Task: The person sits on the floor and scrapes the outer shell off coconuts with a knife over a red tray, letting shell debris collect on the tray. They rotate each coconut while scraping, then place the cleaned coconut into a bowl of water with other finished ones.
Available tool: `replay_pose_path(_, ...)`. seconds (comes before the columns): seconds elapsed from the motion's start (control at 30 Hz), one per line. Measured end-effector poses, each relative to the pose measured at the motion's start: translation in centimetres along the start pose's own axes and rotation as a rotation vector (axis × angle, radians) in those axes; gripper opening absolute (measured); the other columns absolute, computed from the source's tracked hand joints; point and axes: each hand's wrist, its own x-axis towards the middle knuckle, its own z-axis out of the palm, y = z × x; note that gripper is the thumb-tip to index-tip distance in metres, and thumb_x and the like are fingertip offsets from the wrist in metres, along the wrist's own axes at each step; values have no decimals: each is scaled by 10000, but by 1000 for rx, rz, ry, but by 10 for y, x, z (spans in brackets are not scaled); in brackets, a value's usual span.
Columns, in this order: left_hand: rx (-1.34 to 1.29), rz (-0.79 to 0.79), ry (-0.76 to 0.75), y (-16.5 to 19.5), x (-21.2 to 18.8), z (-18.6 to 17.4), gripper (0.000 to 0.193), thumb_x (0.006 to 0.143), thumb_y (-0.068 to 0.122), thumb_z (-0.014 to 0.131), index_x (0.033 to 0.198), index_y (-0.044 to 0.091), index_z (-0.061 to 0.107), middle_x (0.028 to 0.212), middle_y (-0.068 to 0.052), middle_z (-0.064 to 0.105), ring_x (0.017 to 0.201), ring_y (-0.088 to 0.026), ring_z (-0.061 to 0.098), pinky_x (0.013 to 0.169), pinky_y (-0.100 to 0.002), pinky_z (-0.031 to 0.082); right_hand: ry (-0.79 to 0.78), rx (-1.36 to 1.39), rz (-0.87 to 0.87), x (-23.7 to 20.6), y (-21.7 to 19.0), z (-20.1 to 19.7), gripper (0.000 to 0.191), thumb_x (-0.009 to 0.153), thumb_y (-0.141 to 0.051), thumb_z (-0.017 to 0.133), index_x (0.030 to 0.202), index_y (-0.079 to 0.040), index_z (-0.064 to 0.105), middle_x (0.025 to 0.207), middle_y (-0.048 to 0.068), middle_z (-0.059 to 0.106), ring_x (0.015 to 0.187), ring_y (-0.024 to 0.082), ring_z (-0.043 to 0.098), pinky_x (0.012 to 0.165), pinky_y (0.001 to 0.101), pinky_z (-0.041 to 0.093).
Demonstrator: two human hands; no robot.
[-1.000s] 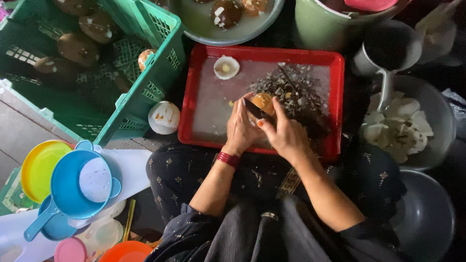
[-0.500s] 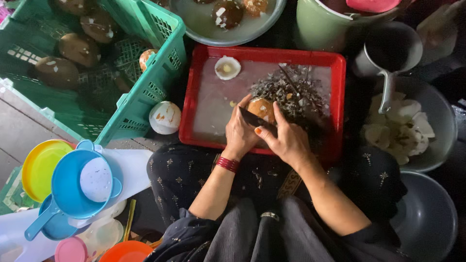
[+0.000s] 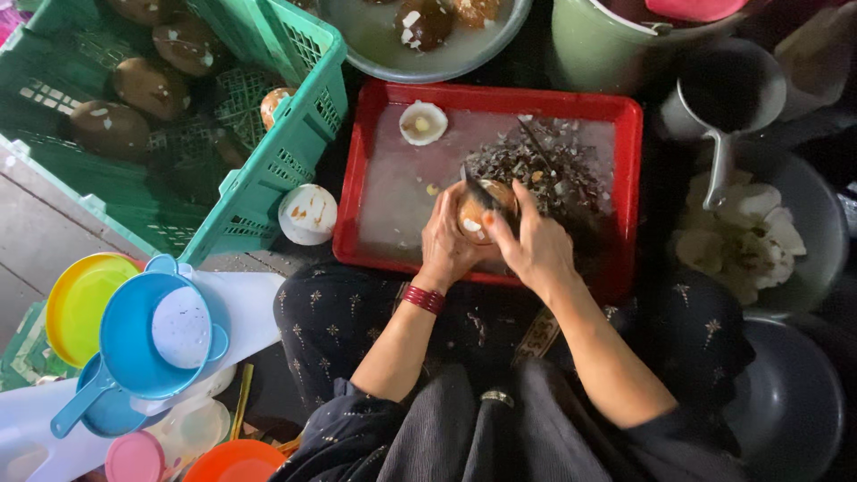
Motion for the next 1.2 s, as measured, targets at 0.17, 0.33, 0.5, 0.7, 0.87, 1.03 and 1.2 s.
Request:
replay_pose_path(0.17,-112,-77,-33,-1,2,-1,857,661,234,937,1407,112,534,1334,-104,652,1228,-300,677,1014,-395,576,-70,-177,8,-14,-1,-4,847,927,-616,521,1576,-105,333,775,304,704,756,507,692,677,591,544)
replay_pose_path(0.33,-73,-63,-32,3,3,1,909,588,243,956,1381,108,532,1293,-99,644,1211,-305,661,1018,-398,553,55,-92,-40,3,-2,1,650,991,-586,500,1422,-99,478,861,280,722,790,513,689,672,605,535)
replay_pose_path(0.5,-76,-45,-58,2,3,-3,951,544,259,954,1373,109,512,1305,-107,633,1206,-309,645,1006,-398,543,12,-13,54,6,3,-2,586,1025,-593,502,1399,-143,500,855,291,712,829,517,683,706,603,536)
replay_pose_path(0.7,-160,-52,-53,-6,5,-1,883,612,241,950,1384,128,537,1315,-89,659,1225,-286,670,1037,-385,558,-29,-166,-14,-12,0,-3,773,949,-590,515,1555,-136,360,754,302,694,734,531,673,666,620,526)
replay_pose_path(0.87,-112,-29,-75,-11,4,1,907,579,237,950,1376,121,532,1332,-98,636,1245,-290,654,1054,-387,544,-25,-141,55,10,9,6,645,1009,-616,487,1420,-119,470,805,299,702,785,515,681,674,616,526)
replay_pose_path(1.03,-83,80,-55,-18,2,3,1007,525,260,995,1399,107,519,1399,-109,605,1289,-308,622,1093,-398,521,-17,402,57,28,42,16,600,1054,-657,510,1297,-115,594,781,148,650,666,315,609,557,434,476)
replay_pose_path(1.2,-202,29,-75,-16,7,-7,1101,499,333,1023,1432,124,478,1394,-90,612,1305,-276,630,1125,-405,519,-273,906,409,26,70,18,916,1033,-674,575,1219,213,442,632,44,480,442,125,455,386,322,377)
